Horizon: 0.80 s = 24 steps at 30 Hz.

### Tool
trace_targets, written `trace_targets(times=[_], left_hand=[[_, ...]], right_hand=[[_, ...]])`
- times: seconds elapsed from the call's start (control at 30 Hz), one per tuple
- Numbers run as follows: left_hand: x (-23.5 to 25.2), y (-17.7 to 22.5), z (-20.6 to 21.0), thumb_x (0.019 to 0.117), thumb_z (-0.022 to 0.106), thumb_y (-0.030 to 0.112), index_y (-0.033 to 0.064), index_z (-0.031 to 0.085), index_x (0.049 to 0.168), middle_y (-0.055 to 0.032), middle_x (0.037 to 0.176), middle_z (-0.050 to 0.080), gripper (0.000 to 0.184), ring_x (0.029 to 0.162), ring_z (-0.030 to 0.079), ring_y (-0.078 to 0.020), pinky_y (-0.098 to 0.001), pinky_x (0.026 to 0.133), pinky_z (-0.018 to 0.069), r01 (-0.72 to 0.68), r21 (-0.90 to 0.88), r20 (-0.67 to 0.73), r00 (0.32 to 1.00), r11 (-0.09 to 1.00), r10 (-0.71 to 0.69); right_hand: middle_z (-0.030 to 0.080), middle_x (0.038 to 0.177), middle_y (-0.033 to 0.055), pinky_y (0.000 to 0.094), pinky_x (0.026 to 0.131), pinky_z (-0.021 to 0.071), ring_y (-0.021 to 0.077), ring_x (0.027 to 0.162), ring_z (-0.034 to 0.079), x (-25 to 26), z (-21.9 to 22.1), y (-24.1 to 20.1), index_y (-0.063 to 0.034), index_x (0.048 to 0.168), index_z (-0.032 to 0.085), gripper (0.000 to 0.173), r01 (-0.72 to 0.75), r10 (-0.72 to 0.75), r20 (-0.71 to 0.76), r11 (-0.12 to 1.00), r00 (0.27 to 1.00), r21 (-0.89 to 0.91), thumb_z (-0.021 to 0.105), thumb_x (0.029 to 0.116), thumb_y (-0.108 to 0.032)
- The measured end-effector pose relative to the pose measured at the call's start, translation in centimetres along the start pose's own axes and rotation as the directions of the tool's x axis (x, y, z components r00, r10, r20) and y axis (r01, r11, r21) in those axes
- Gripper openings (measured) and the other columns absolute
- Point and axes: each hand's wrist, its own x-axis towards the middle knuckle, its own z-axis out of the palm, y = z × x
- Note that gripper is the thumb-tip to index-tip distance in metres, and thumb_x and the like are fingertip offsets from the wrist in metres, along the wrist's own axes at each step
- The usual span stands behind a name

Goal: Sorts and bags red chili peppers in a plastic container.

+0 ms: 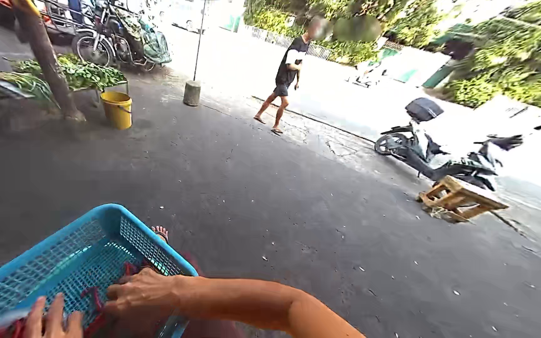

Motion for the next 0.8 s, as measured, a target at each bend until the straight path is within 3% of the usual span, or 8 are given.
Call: trace_targets(times=[0.1,0.17,0.27,0.37,0.5,0.57,0.7,0.8], left_hand=[[-0.2,0.1,0.4,0.0973,0.066,0.012,-0.0075,0.066,0.125,-0.0356,0.150,0.045,0.034,0.145,0.032,-0.0582,-0.0859,0.105,0.0186,0.074,0.022,-0.046,0.996,0.997,-0.073],[-0.2,-0.2,0.7,0.0946,0.071,0.013,-0.0064,0.069,0.121,-0.0339,0.147,0.050,0.033,0.142,0.037,-0.0584,-0.0872,0.103,0.0207,0.102,0.033,-0.099,0.990,0.994,-0.099],[0.2,0.2,0.1,0.0961,0.071,0.018,-0.0027,0.071,0.122,-0.0307,0.147,0.052,0.033,0.144,0.035,-0.0562,-0.0858,0.105,0.0201,0.148,0.050,0.022,0.989,0.988,-0.149],[0.7,0.6,-1.2,0.0982,0.065,0.012,-0.0004,0.070,0.125,-0.0280,0.148,0.052,0.030,0.147,0.033,-0.0537,-0.0855,0.107,0.0159,0.197,0.014,0.142,0.970,0.980,-0.197],[1.1,0.2,-1.8,0.1011,0.062,0.018,0.0046,0.067,0.132,-0.0222,0.153,0.049,0.034,0.151,0.027,-0.0487,-0.0847,0.110,0.0089,0.241,0.016,0.275,0.932,0.970,-0.236],[0.9,0.0,-1.6,0.1022,0.060,0.025,0.0063,0.068,0.132,-0.0203,0.153,0.050,0.036,0.151,0.028,-0.0470,-0.0845,0.110,0.0082,0.243,0.028,0.274,0.931,0.970,-0.241],[0.9,0.2,-1.5,0.1025,0.059,0.023,0.0039,0.072,0.123,-0.0185,0.148,0.055,0.031,0.149,0.034,-0.0450,-0.0832,0.111,0.0072,0.208,0.080,0.234,0.947,0.975,-0.222],[0.8,0.3,-1.4,0.1000,0.062,0.027,0.0046,0.076,0.115,-0.0132,0.147,0.058,0.030,0.148,0.038,-0.0400,-0.0822,0.112,0.0053,0.200,-0.055,0.143,0.971,0.978,-0.190]], right_hand=[[0.065,0.128,0.0187,0.0579,0.082,0.0534,0.0394,0.114,0.064,0.2,0.8,-0.3,-0.0103,0.137,0.062,0.049,0.067,-0.067,-0.022,0.997,0.997,-0.030,0.075,0.0922,-0.023],[0.065,0.125,0.0202,0.0587,0.080,0.0530,0.0405,0.108,0.065,0.4,0.8,-0.7,-0.0125,0.139,0.061,0.048,0.085,-0.085,0.005,0.996,0.996,-0.026,0.074,0.0936,-0.022],[0.067,0.118,0.0240,0.0602,0.081,0.0537,0.0432,0.101,0.068,0.1,0.9,-0.9,-0.0087,0.136,0.063,0.036,0.102,-0.101,0.049,0.995,0.994,-0.006,0.063,0.1007,-0.013],[0.069,0.111,0.0255,0.0620,0.081,0.0537,0.0451,0.097,0.069,0.0,0.2,-0.9,-0.0054,0.129,0.067,0.029,0.092,-0.093,0.064,0.996,0.994,0.021,0.061,0.1013,-0.011],[0.070,0.119,0.0232,0.0646,0.090,0.0510,0.0443,0.109,0.067,0.7,-0.7,-0.6,-0.0069,0.131,0.066,0.030,-0.056,0.057,0.160,0.998,0.986,-0.009,0.058,0.1034,-0.017],[0.069,0.121,0.0228,0.0642,0.091,0.0499,0.0436,0.112,0.066,1.0,-1.0,-0.8,-0.0056,0.130,0.066,0.031,-0.097,0.104,0.217,0.994,0.971,-0.047,0.056,0.1046,-0.019],[0.070,0.114,0.0245,0.0626,0.088,0.0500,0.0441,0.110,0.066,1.1,-1.3,-1.1,-0.0001,0.119,0.068,0.027,-0.063,0.085,0.252,0.994,0.964,-0.092,0.050,0.1055,-0.014],[0.071,0.115,0.0213,0.0613,0.089,0.0506,0.0417,0.110,0.067,0.9,-1.4,-0.7,-0.0027,0.117,0.073,0.027,-0.060,0.073,0.201,0.995,0.977,-0.075,0.050,0.1044,-0.012]])
